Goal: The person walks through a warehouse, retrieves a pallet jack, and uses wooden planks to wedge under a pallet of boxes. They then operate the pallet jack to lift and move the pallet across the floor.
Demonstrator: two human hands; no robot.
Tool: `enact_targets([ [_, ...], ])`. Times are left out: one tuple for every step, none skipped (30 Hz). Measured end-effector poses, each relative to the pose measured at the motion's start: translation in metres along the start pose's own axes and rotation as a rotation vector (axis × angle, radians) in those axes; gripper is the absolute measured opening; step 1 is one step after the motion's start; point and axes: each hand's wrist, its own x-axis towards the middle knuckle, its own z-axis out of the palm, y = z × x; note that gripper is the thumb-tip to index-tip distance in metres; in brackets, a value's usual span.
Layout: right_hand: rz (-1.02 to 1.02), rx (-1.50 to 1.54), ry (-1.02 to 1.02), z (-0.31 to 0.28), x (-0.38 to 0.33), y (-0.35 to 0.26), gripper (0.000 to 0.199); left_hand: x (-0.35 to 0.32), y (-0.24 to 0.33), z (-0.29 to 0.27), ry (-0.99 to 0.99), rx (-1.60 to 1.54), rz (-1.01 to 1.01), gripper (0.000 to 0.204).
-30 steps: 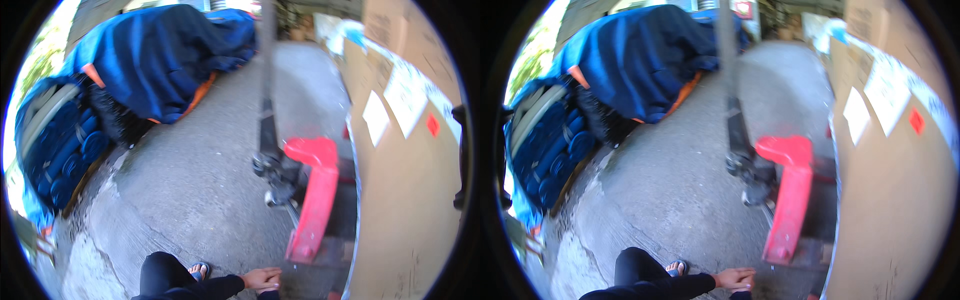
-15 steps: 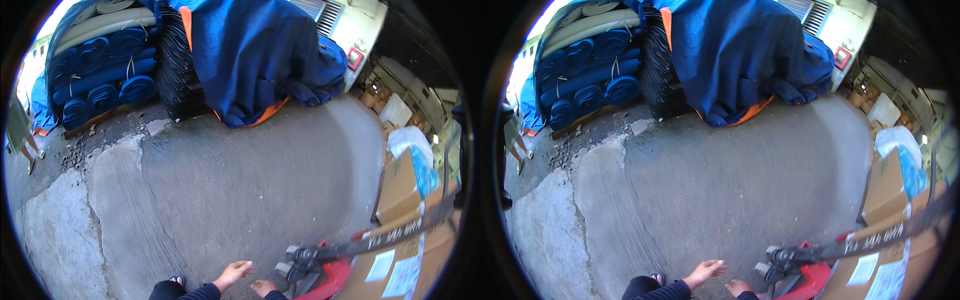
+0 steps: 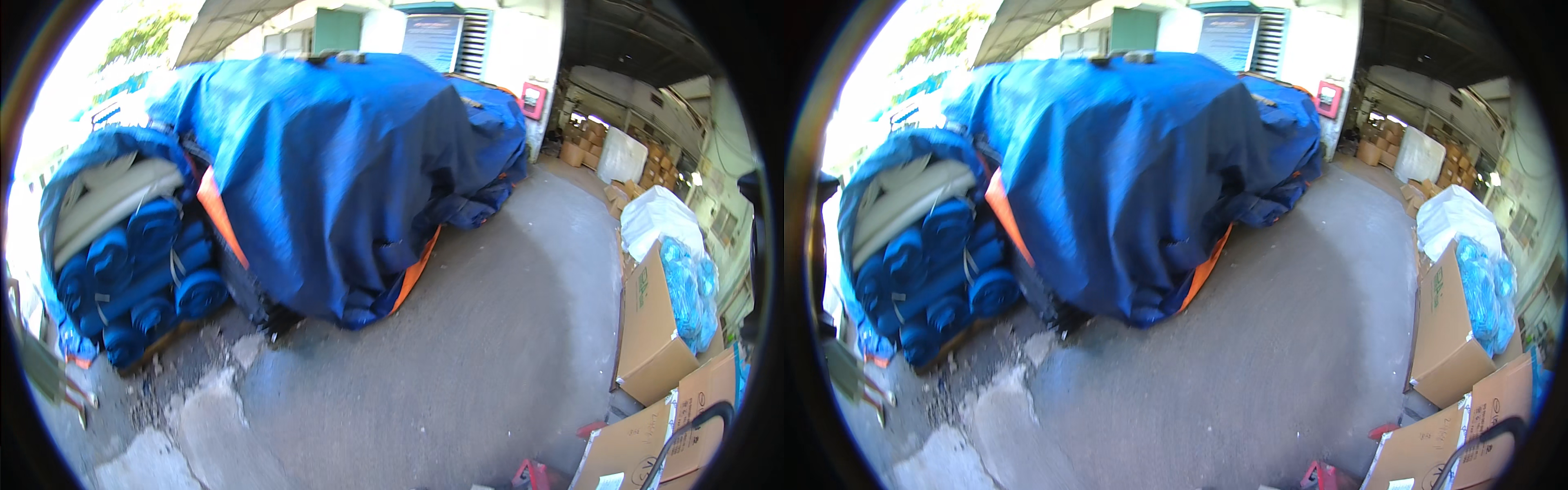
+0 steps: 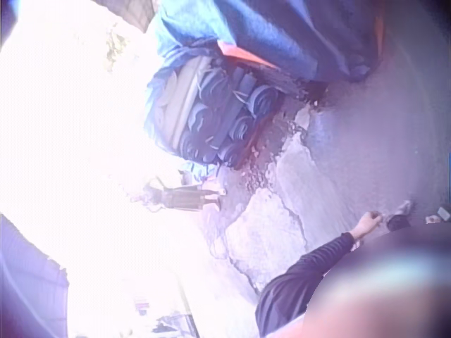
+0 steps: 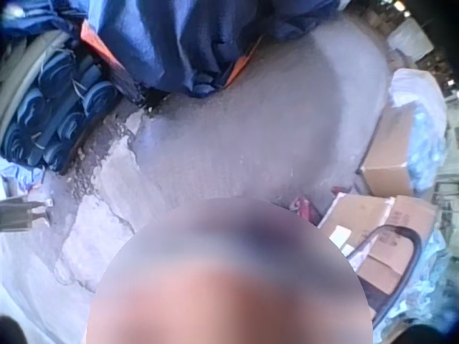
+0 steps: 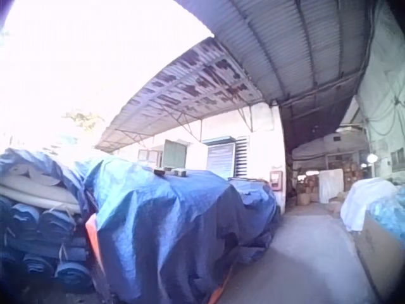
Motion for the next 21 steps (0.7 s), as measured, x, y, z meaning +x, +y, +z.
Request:
enact_targets([
  [0.146, 0.137, 0.020, -0.019, 0.029, 0.015, 0.037, 0.016, 0.026, -0.002, -0.028, 0.046, 0.010, 0.043],
  [0.287, 0.111, 0.017, -0.043, 0.055, 0.031, 0.036, 0.033, 0.055, -0.002, -0.054, 0.088, 0.020, 0.042],
  [0.323, 0.191, 0.062, -0.059, 0.086, 0.035, 0.036, 0.050, 0.087, -0.003, -0.035, 0.092, 0.049, 0.042],
  [0.356, 0.272, 0.111, -0.078, 0.122, 0.031, 0.036, 0.070, 0.121, -0.005, -0.019, 0.108, 0.030, 0.042],
  [0.393, 0.170, 0.076, -0.108, 0.134, 0.032, 0.035, 0.089, 0.157, -0.005, -0.006, 0.113, 0.017, 0.042],
  [0.346, 0.112, 0.074, -0.140, 0.164, 0.015, 0.034, 0.117, 0.201, -0.007, 0.010, 0.132, 0.025, 0.042],
  [0.277, 0.087, 0.086, -0.172, 0.191, -0.010, 0.033, 0.141, 0.246, -0.010, 0.052, 0.173, 0.045, 0.042],
  [0.180, 0.087, 0.109, -0.212, 0.219, -0.041, 0.032, 0.163, 0.288, -0.012, 0.087, 0.203, 0.049, 0.042],
  [0.051, 0.093, 0.153, -0.258, 0.252, -0.075, 0.032, 0.189, 0.331, -0.007, 0.119, 0.222, 0.060, 0.042],
  [0.137, 0.385, 0.012, -0.309, 0.288, -0.110, 0.030, 0.217, 0.372, -0.005, 0.109, 0.253, 0.079, 0.042],
  [-0.108, 0.414, 0.129, -0.359, 0.323, -0.144, 0.029, 0.244, 0.411, -0.005, 0.102, 0.281, 0.088, 0.043],
  [-0.246, 0.358, 0.207, -0.410, 0.362, -0.175, 0.036, 0.274, 0.447, -0.005, 0.100, 0.310, 0.099, 0.043],
  [-0.080, 0.456, 0.047, -0.466, 0.403, -0.197, 0.034, 0.308, 0.482, -0.006, 0.114, 0.321, 0.125, 0.041],
  [-0.173, 0.437, 0.212, -0.512, 0.445, -0.216, 0.031, 0.345, 0.516, -0.006, 0.125, 0.334, 0.146, 0.039],
  [-0.152, 0.401, 0.285, -0.559, 0.487, -0.226, 0.030, 0.381, 0.546, -0.006, 0.123, 0.313, 0.175, 0.039],
  [-0.200, 0.377, 0.352, -0.600, 0.526, -0.229, 0.029, 0.423, 0.581, -0.006, 0.121, 0.290, 0.211, 0.038],
  [-0.099, 0.387, 0.411, -0.638, 0.566, -0.228, 0.029, 0.467, 0.619, -0.005, 0.121, 0.270, 0.245, 0.038],
  [-0.066, 0.414, 0.466, -0.669, 0.597, -0.220, 0.029, 0.506, 0.655, 0.000, 0.141, 0.237, 0.262, 0.041],
  [0.057, 0.627, 0.492, -0.689, 0.615, -0.208, 0.029, 0.545, 0.697, 0.010, 0.169, 0.212, 0.245, 0.045],
  [0.184, 0.841, 0.508, -0.710, 0.633, -0.192, 0.029, 0.586, 0.745, 0.022, 0.159, 0.246, 0.324, 0.043],
  [0.385, 0.938, 0.438, -0.726, 0.642, -0.173, 0.027, 0.617, 0.790, 0.037, 0.175, 0.295, 0.337, 0.040],
])
